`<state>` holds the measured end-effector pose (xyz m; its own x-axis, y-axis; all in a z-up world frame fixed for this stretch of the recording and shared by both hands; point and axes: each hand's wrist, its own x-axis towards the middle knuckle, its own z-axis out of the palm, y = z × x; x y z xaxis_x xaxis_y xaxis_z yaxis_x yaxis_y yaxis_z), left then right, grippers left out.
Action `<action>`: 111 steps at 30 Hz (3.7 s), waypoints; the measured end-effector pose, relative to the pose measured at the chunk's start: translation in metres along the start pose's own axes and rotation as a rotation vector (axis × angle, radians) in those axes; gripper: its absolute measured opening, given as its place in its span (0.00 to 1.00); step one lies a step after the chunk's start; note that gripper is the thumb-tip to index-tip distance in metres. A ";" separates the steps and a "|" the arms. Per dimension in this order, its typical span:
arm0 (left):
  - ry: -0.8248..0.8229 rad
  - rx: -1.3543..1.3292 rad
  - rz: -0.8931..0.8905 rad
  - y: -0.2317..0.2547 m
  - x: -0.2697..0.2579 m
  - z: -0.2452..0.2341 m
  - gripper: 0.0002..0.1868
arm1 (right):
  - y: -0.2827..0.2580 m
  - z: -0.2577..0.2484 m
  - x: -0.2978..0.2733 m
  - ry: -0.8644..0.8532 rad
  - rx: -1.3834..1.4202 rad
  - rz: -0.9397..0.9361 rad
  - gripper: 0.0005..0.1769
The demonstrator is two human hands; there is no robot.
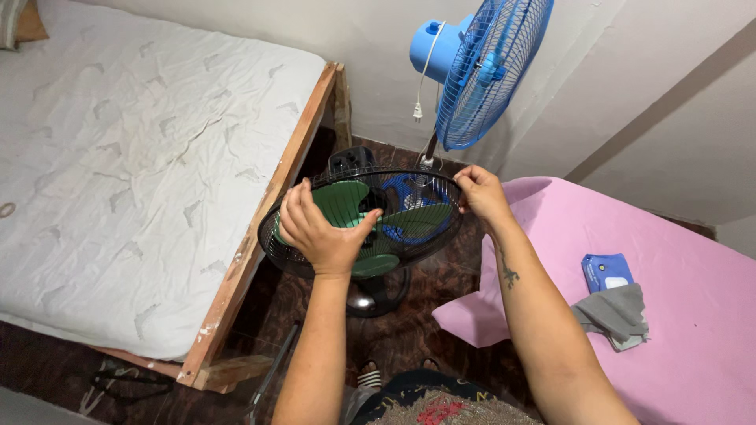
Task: The person disassembles a green standing fan by removing the front grille, unscrewing the blade hub, and detaching the blades and motor housing. They place the parts on a nearby table and then wipe the motor housing with a wipe.
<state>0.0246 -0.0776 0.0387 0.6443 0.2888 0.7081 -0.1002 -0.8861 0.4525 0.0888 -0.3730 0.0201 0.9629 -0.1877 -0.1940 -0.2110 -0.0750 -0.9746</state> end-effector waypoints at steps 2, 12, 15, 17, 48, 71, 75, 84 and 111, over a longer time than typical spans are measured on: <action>0.009 0.005 0.001 0.000 0.000 -0.001 0.63 | 0.005 0.002 0.002 0.008 0.076 0.011 0.08; 0.030 0.017 0.018 0.005 -0.001 0.001 0.61 | 0.029 -0.004 0.027 0.058 0.251 0.078 0.09; 0.041 0.015 0.028 0.004 -0.001 0.000 0.61 | 0.040 0.001 0.032 0.041 0.355 -0.054 0.07; 0.052 0.016 0.038 0.003 -0.001 0.001 0.61 | 0.045 0.001 0.034 0.047 0.344 -0.097 0.07; -0.080 -0.078 0.031 -0.027 0.012 0.000 0.61 | 0.034 0.000 0.028 -0.140 0.379 -0.196 0.22; -0.286 0.145 0.514 0.104 -0.024 0.030 0.32 | 0.037 0.037 0.028 -0.193 0.208 -0.231 0.36; -0.202 0.138 0.533 0.100 -0.026 0.033 0.28 | 0.039 0.034 0.028 -0.270 0.219 -0.230 0.39; -0.148 0.159 0.521 0.106 -0.030 0.036 0.26 | 0.040 0.037 0.020 -0.225 0.178 -0.258 0.30; -0.126 -0.725 0.488 0.083 -0.018 0.030 0.40 | -0.009 0.035 -0.051 0.122 -0.312 -0.873 0.16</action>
<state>0.0272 -0.1674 0.0470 0.4784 -0.1422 0.8665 -0.8148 -0.4400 0.3776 0.0470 -0.3285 0.0346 0.7808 -0.0415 0.6234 0.5262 -0.4942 -0.6920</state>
